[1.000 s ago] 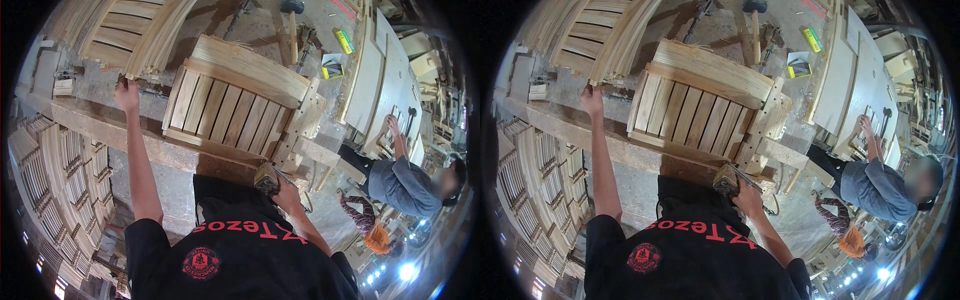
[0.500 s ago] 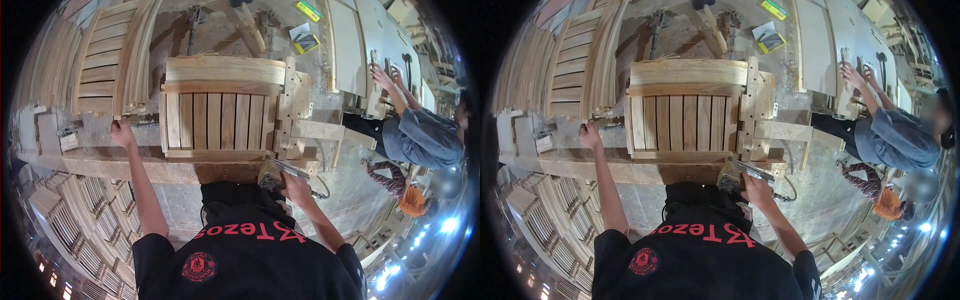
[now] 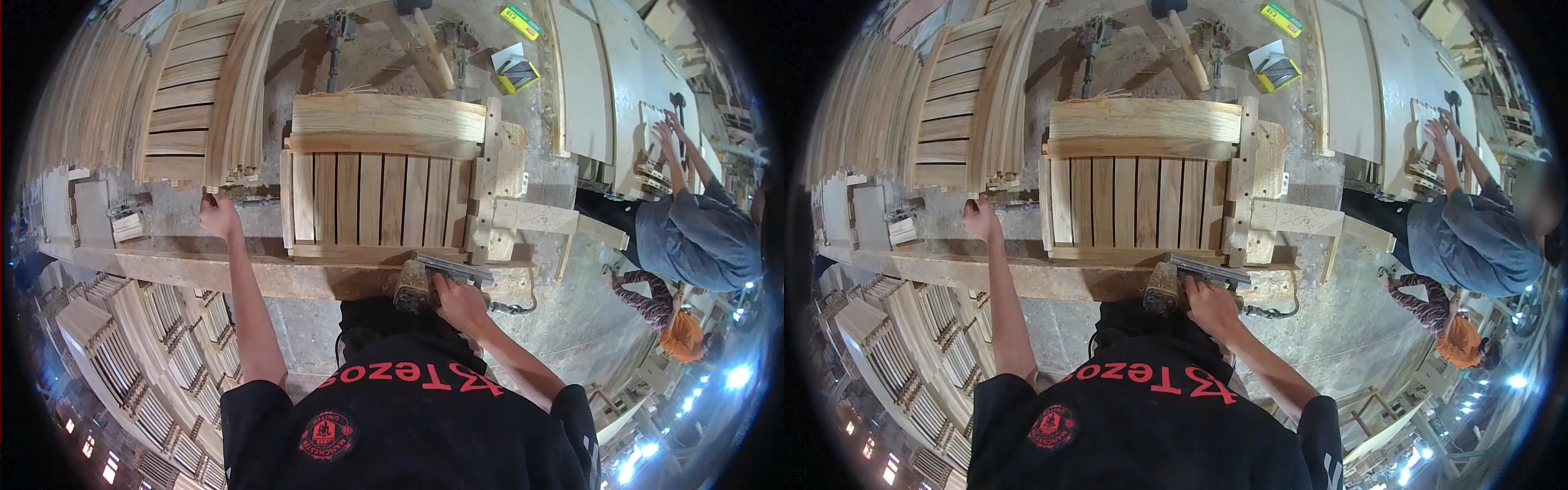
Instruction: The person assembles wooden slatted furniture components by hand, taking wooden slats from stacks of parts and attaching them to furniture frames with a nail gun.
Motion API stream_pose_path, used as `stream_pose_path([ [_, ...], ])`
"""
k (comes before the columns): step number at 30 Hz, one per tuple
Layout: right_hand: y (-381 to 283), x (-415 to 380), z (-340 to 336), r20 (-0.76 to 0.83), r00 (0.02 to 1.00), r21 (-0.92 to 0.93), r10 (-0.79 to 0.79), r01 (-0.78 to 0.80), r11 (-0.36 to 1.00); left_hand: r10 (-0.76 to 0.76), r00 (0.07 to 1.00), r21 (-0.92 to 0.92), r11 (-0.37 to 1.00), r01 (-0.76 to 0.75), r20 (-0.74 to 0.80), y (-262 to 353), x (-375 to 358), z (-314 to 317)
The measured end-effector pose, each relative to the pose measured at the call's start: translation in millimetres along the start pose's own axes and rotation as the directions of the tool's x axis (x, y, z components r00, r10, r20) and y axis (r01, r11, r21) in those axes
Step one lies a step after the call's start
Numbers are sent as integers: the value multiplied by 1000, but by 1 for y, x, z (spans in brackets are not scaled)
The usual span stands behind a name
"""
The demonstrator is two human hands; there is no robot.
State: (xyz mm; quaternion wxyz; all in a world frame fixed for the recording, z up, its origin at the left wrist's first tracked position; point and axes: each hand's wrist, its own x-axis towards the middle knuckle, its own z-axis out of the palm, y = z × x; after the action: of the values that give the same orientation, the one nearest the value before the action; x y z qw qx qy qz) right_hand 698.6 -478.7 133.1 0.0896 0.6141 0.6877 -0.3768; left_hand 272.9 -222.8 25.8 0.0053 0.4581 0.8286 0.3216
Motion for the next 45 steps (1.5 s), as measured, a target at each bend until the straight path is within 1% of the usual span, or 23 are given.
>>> stream_pose_path([
  [10,14,-7,6,61,996,19,65,-66,998,-55,998,-30,998,56,14,7,-3,-5],
  [14,37,-34,16,-81,996,58,30,-26,998,-57,998,45,997,56,22,5,-1,-5],
  [15,37,-38,11,-102,990,65,99,-93,994,58,990,2,998,-59,127,-7,3,-2],
  [17,37,-49,-7,-137,962,76,237,-228,971,286,905,-118,958,-262,316,-37,9,2],
  [20,93,-60,-13,-122,901,273,416,-372,887,358,190,-189,791,-582,914,0,45,-69],
  [22,116,-60,-29,-24,788,530,615,-512,676,104,211,119,558,-821,972,16,92,-103],
  [24,159,-50,-57,132,691,783,711,-513,353,202,350,175,584,-793,915,37,125,-160],
  [25,195,-45,-58,184,684,859,706,-460,222,216,399,134,714,-687,891,74,113,-172],
  [26,221,-40,-49,110,664,874,740,-419,246,221,447,82,822,-564,867,116,86,-173],
  [28,249,-28,-27,-23,600,891,800,-350,288,-114,594,28,988,153,796,145,34,-146],
  [30,235,-24,-20,-397,529,331,750,-680,655,-107,310,-37,903,428,945,159,10,-105],
  [31,221,-7,-29,-574,548,-35,609,-759,650,-159,290,-43,810,585,944,177,-8,-81],
  [32,199,15,-48,-540,477,356,694,-618,701,-202,299,-18,803,596,933,157,-19,-34],
  [33,170,44,-74,-471,449,682,759,-360,636,-242,225,19,718,695,944,174,-23,-4],
  [34,138,83,-101,-175,443,982,879,18,187,-222,141,29,623,781,965,189,-23,26],
  [36,123,159,-123,130,720,908,682,191,-374,-114,64,-10,426,905,991,212,-10,84],
  [37,124,203,-130,244,810,823,533,117,-556,-32,39,-27,311,950,999,227,0,108],
  [38,130,247,-142,316,819,770,479,74,-634,-94,34,-12,224,974,995,244,10,137],
  [39,144,303,-157,225,849,831,477,89,-549,-160,11,10,129,992,987,266,22,165],
  [41,149,369,-272,233,831,602,506,285,-746,-155,-99,83,-109,991,983,302,51,199],
  [42,134,370,-323,-66,894,590,444,393,-705,-62,-147,129,-241,962,987,324,78,212],
  [44,79,339,-403,-534,671,579,514,734,-355,182,229,-235,9,972,956,388,129,166],
  [45,73,332,-397,-599,613,604,515,768,-213,259,463,-493,62,868,848,431,140,110],
])
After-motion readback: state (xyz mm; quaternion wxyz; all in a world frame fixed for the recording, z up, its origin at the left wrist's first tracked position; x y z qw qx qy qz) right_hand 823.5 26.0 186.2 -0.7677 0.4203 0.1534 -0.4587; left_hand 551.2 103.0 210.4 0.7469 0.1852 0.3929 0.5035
